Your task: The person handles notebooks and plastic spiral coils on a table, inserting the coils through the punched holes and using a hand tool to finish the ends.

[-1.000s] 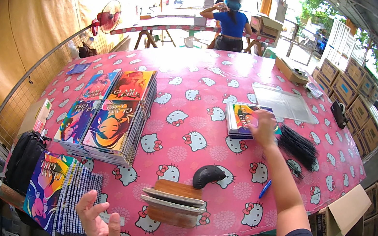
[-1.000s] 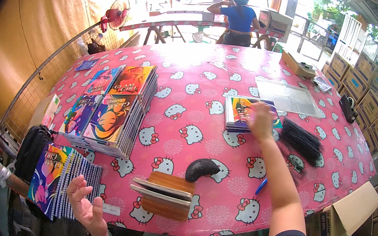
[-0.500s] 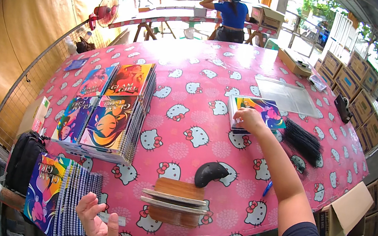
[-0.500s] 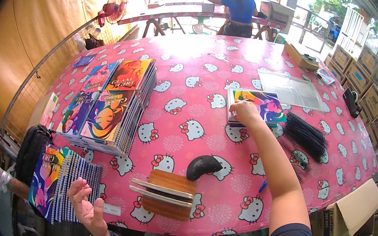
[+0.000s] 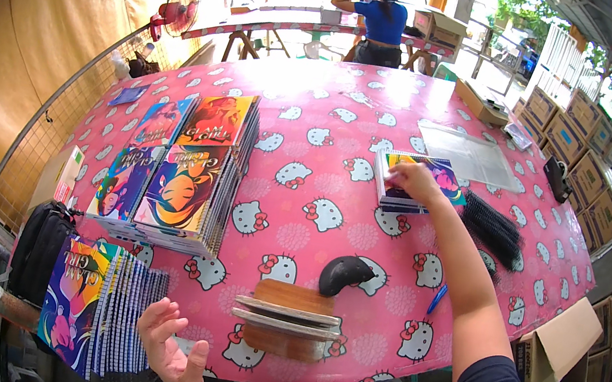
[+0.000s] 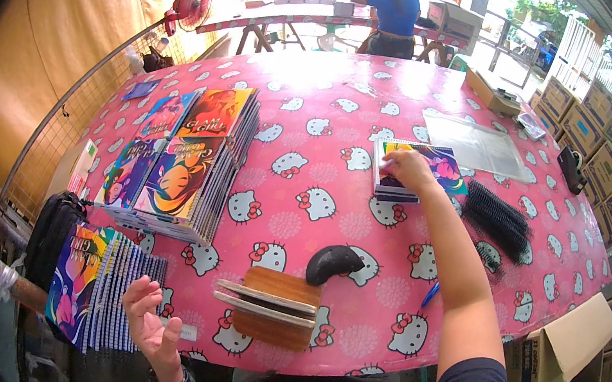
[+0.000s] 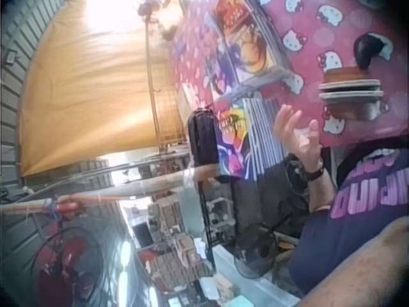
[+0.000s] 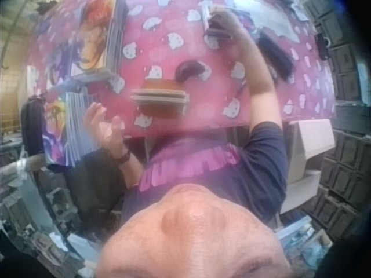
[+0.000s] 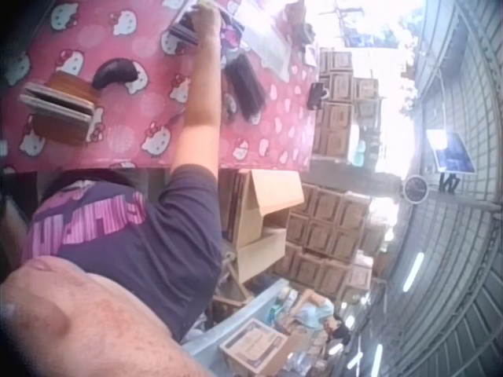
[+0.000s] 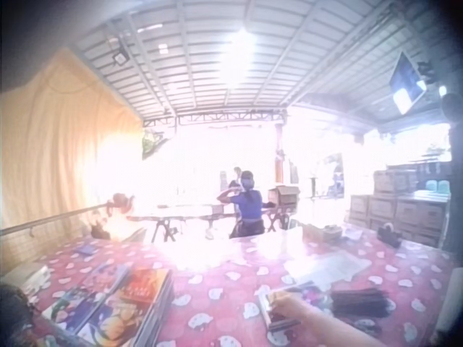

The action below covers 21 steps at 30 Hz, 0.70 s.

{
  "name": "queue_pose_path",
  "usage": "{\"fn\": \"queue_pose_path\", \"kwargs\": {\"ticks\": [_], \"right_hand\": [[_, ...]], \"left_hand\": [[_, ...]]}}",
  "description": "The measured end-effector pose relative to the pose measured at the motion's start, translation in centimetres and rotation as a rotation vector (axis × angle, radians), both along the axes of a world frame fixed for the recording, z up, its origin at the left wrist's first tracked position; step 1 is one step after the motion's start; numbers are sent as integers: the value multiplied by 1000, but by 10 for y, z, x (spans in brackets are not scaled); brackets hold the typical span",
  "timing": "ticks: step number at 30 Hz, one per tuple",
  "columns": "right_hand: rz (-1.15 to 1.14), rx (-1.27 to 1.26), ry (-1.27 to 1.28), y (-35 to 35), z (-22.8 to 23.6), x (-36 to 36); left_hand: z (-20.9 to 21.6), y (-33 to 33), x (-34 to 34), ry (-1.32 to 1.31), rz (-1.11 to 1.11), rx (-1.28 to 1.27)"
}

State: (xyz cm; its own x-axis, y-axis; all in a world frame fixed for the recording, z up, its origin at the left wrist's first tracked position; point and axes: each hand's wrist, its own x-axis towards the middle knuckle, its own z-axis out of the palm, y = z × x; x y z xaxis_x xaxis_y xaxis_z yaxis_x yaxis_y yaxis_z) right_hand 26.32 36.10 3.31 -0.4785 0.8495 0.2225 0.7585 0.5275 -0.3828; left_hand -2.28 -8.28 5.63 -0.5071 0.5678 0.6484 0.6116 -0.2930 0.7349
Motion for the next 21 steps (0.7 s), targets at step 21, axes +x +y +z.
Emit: {"fn": "queue_pose_path", "kwargs": {"ticks": [21], "right_hand": [[299, 268, 844, -297, 41, -58]], "left_hand": [[11, 23, 3, -796, -544, 90]]}}
